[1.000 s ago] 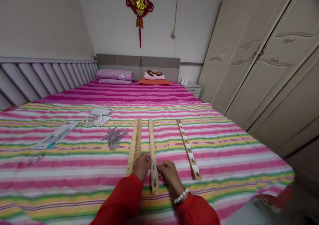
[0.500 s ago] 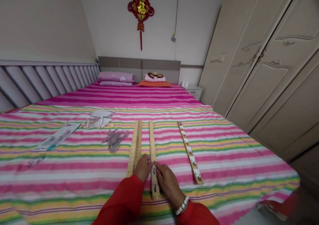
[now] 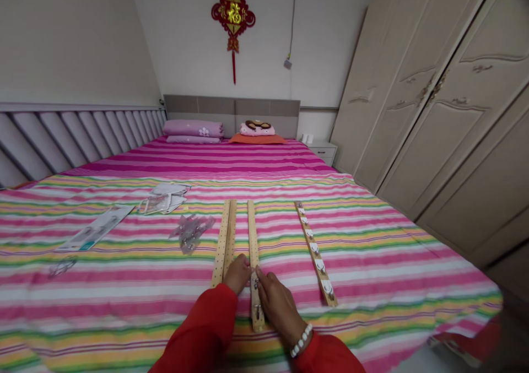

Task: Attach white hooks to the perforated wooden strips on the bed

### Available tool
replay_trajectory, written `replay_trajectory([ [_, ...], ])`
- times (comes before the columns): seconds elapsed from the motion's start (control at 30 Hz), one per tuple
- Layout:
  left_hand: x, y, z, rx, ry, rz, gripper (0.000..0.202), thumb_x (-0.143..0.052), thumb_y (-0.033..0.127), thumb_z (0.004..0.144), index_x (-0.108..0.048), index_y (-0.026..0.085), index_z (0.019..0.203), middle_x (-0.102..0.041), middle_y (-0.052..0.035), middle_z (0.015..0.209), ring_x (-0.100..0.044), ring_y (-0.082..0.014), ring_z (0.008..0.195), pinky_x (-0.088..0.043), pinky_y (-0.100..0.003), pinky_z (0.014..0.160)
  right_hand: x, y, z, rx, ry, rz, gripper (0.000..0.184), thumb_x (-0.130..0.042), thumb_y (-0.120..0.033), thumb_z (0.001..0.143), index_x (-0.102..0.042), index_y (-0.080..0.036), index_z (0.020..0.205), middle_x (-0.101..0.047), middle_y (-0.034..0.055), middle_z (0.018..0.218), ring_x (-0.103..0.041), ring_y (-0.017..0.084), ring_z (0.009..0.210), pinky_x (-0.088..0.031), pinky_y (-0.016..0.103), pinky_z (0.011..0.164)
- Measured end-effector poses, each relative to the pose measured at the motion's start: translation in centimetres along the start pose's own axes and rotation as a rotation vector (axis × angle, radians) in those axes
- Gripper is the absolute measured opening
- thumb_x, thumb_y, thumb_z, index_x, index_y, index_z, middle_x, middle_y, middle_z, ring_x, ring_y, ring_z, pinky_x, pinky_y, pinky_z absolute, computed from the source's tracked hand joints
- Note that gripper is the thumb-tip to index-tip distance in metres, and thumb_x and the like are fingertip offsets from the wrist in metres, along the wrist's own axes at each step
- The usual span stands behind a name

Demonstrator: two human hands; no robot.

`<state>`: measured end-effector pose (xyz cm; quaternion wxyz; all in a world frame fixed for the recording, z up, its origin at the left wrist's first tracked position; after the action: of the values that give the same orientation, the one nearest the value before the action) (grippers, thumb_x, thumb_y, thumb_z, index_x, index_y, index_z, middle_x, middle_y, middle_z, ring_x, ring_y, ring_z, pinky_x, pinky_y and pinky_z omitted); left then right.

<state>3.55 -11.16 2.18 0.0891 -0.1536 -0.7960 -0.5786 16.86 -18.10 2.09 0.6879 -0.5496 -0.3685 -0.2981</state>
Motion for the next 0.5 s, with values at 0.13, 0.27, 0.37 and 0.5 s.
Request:
replay_trajectory([
  [0.13, 0.3, -0.6, 0.7, 0.021, -0.050, -0.071, 0.027, -0.063, 0.005, 0.063, -0.042, 0.020, 0.068, -0.042, 0.0103, 0.052, -0.049, -0.0090, 0.050, -0.046, -0.022, 0.053, -0.1, 0.5, -0.2, 0.012, 0.024, 0.125, 0.038, -0.036, -0.030, 0.095, -0.060, -0.026, 0.124, -0.062, 0.0065, 0.086, -0.062, 0.020, 0.076, -0.042, 0.026, 0.064],
  [0.27, 0.4, -0.9, 1.1, 0.013, -0.042, -0.073, 0.029, -0.062, -0.001, 0.057, -0.043, 0.019, 0.066, -0.041, 0.0116, 0.047, -0.048, -0.0083, 0.048, -0.045, -0.021, 0.052, -0.8, 1.7, 0.5, 0.007, 0.050, 0.417, 0.039, -0.041, -0.037, 0.092, -0.068, -0.023, 0.116, -0.066, 0.0085, 0.084, -0.063, 0.023, 0.079, -0.048, 0.032, 0.072],
  [0.37, 0.2, -1.2, 1.1, -0.001, -0.023, -0.081, 0.027, -0.062, 0.000, 0.057, -0.046, 0.019, 0.067, -0.041, 0.0120, 0.047, -0.049, -0.0078, 0.047, -0.046, -0.021, 0.052, -1.3, 2.7, 1.3, -0.015, 0.048, 0.764, 0.046, -0.049, -0.051, 0.086, -0.073, -0.020, 0.109, -0.072, 0.0113, 0.093, -0.065, 0.027, 0.095, -0.048, 0.041, 0.090],
  [0.5, 0.8, -1.8, 0.9, -0.030, -0.024, -0.105, 0.019, -0.067, 0.011, 0.061, -0.054, 0.017, 0.074, -0.049, 0.0095, 0.049, -0.053, -0.0095, 0.047, -0.047, -0.023, 0.052, -1.7, 3.7, 1.8, -0.134, 0.117, 1.001, 0.053, -0.065, -0.059, 0.072, -0.073, -0.021, 0.108, -0.074, 0.0107, 0.103, -0.062, 0.031, 0.104, -0.045, 0.047, 0.095],
])
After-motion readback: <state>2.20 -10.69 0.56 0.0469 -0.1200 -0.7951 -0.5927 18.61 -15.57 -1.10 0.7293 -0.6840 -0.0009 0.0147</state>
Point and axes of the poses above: each hand's wrist, its own z-axis towards the middle knuckle, its own x-axis out of the back of the hand, y = z × x, the point moved 1 cm from there along z, towards the middle knuckle
